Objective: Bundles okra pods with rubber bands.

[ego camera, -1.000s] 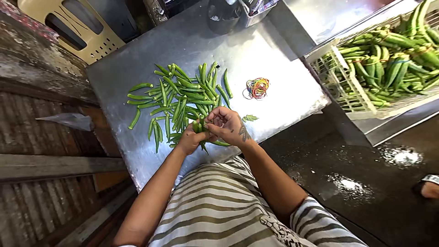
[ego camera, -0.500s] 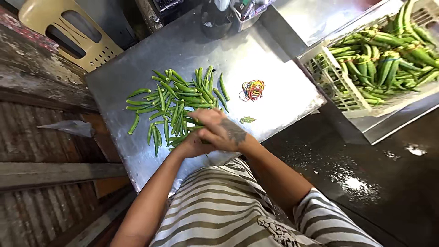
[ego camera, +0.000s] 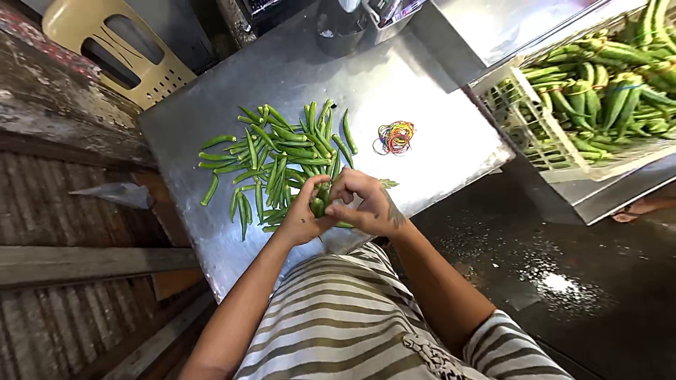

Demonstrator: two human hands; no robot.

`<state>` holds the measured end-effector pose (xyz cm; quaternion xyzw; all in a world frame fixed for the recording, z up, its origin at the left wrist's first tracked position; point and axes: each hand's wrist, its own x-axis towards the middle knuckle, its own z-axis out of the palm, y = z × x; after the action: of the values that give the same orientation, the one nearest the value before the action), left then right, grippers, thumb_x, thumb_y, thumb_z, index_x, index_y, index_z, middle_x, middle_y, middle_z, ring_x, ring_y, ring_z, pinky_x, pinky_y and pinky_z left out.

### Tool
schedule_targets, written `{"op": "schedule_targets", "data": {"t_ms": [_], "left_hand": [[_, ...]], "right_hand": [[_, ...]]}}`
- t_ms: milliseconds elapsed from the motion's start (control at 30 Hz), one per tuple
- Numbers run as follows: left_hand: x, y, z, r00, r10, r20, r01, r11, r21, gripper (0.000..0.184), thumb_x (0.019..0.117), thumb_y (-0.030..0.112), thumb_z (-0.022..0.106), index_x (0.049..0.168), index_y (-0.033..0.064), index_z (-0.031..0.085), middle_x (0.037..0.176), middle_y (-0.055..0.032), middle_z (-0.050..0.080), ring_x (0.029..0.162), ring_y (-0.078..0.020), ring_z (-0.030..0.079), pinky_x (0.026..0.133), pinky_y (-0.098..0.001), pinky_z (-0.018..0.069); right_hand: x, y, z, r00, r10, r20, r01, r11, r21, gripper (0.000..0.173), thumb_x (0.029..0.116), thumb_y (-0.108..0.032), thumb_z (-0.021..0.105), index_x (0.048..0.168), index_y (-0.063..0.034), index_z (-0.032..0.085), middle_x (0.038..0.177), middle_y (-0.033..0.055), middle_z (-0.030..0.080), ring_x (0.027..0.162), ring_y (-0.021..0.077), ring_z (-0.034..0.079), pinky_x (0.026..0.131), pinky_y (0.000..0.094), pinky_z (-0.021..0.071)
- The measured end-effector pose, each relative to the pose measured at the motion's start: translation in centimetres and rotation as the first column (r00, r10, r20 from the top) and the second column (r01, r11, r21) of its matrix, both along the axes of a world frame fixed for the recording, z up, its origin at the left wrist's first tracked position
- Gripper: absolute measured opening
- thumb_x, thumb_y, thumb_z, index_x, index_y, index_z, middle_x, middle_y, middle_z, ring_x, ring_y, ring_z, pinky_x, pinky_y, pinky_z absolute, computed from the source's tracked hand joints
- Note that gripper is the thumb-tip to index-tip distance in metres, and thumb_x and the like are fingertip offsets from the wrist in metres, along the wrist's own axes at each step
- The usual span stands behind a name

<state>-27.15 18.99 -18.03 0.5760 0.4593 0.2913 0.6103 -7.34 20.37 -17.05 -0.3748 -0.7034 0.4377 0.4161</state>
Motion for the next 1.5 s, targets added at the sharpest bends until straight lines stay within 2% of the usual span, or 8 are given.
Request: {"op": "schedule_targets", "data": {"t_ms": [300, 700, 867, 1033, 1167, 1267, 1367, 1500], "left_hand": [[1.1, -0.1, -0.4, 0.969, 0.038, -0.245, -0.046, 0.998, -0.03, 0.107, 0.0663, 0.005, 0.088, 0.155, 0.0248, 0.03, 0.118, -0.006, 0.066, 0.099, -0.0144, 0.068, 0.088, -0.0383, 0.0587], [-0.8, 0.1, -2.7, 0.852, 0.293, 0.433, -0.136, 0.924, -0.359, 0.054, 0.0891, -0.003, 0.069, 0.139, 0.0091, 0.052, 0.091, -0.01, 0.065, 0.076, -0.0212, 0.067, 0.073, -0.0395, 0.0613], [-0.9, 0.2, -2.0, 0.895, 0.233, 0.381, -0.06, 0.908, -0.414, 0.065, 0.0902, -0.008, 0.068, 0.148, 0.0102, 0.045, 0.107, -0.0229, 0.071, 0.083, -0.0346, 0.074, 0.075, -0.0467, 0.0651], [-0.2, 0.4, -1.6, 0.971, 0.02, 0.236, 0.034, 0.974, -0.223, 0.075, 0.0818, -0.001, 0.079, 0.147, 0.0129, 0.045, 0.093, -0.0114, 0.07, 0.071, -0.0185, 0.069, 0.065, -0.0322, 0.0615], [-0.1, -0.1, -0.6, 1.0, 0.007, 0.024, -0.004, 0.991, -0.134, 0.067, 0.0752, 0.007, 0.083, 0.134, -0.0005, 0.052, 0.106, -0.0039, 0.07, 0.093, -0.0069, 0.069, 0.087, -0.0274, 0.0593], [0.0, 0.5, -0.7, 0.994, 0.058, 0.093, -0.037, 0.976, -0.213, 0.083, 0.0775, -0.001, 0.08, 0.148, 0.0093, 0.037, 0.101, -0.0072, 0.07, 0.077, -0.0137, 0.071, 0.07, -0.0305, 0.0629], [-0.5, 0.2, -1.3, 0.999, 0.035, -0.013, -0.036, 0.994, -0.105, 0.084, 0.0748, 0.006, 0.083, 0.149, 0.009, 0.044, 0.132, -0.0048, 0.062, 0.113, -0.0093, 0.063, 0.097, -0.031, 0.0548], [-0.1, 0.8, -1.7, 0.992, 0.089, 0.093, -0.07, 0.98, -0.189, 0.083, 0.0831, 0.004, 0.08, 0.153, 0.0132, 0.035, 0.094, -0.0097, 0.072, 0.072, -0.0179, 0.069, 0.065, -0.0334, 0.0616]], "right_hand": [[-1.2, -1.2, -1.0, 0.974, -0.001, 0.228, 0.037, 0.987, -0.157, 0.024, 0.0887, -0.023, 0.078, 0.108, -0.0104, 0.072, 0.088, 0.0014, 0.061, 0.074, 0.0082, 0.058, 0.067, 0.0259, 0.052], [1.4, 0.1, -1.9, 0.94, -0.33, -0.082, 0.266, 0.863, -0.429, 0.02, 0.0797, -0.003, 0.069, 0.098, -0.0088, 0.064, 0.078, 0.0035, 0.066, 0.062, 0.0122, 0.062, 0.056, 0.0292, 0.0541], [3.2, 1.8, -1.4, 0.941, -0.215, 0.263, 0.23, 0.973, -0.028, 0.035, 0.093, -0.036, 0.073, 0.117, -0.0108, 0.071, 0.12, 0.0055, 0.069, 0.112, 0.0182, 0.065, 0.094, 0.0425, 0.055], [0.5, 1.5, 2.0, 0.957, -0.019, 0.289, -0.019, 0.991, 0.129, 0.071, 0.1034, -0.055, 0.039, 0.15, -0.0023, 0.048, 0.157, 0.0119, 0.048, 0.15, 0.0258, 0.038, 0.125, 0.0508, 0.0306], [-1.7, -0.5, 0.1, 0.867, 0.243, 0.435, -0.272, 0.962, 0.005, 0.087, 0.1014, -0.071, 0.027, 0.159, -0.0076, 0.038, 0.169, 0.0097, 0.03, 0.158, 0.0248, 0.019, 0.128, 0.0548, 0.0143], [-0.9, -0.2, 0.3, 0.958, 0.168, 0.233, -0.178, 0.984, 0.026, 0.081, 0.104, -0.062, 0.035, 0.158, -0.0011, 0.036, 0.165, 0.0139, 0.035, 0.157, 0.0234, 0.025, 0.13, 0.0481, 0.0206], [-1.6, -1.6, -0.4, 0.935, 0.32, 0.156, -0.31, 0.947, -0.082, 0.074, 0.1066, -0.055, 0.038, 0.157, -0.0006, 0.039, 0.163, 0.016, 0.038, 0.155, 0.0216, 0.028, 0.128, 0.0407, 0.0259], [0.2, -1.5, -1.4, 0.986, -0.14, 0.086, 0.151, 0.978, -0.145, 0.04, 0.1077, -0.028, 0.043, 0.135, -0.0046, 0.062, 0.129, 0.0073, 0.068, 0.111, 0.0132, 0.068, 0.094, 0.0361, 0.0591]]}}
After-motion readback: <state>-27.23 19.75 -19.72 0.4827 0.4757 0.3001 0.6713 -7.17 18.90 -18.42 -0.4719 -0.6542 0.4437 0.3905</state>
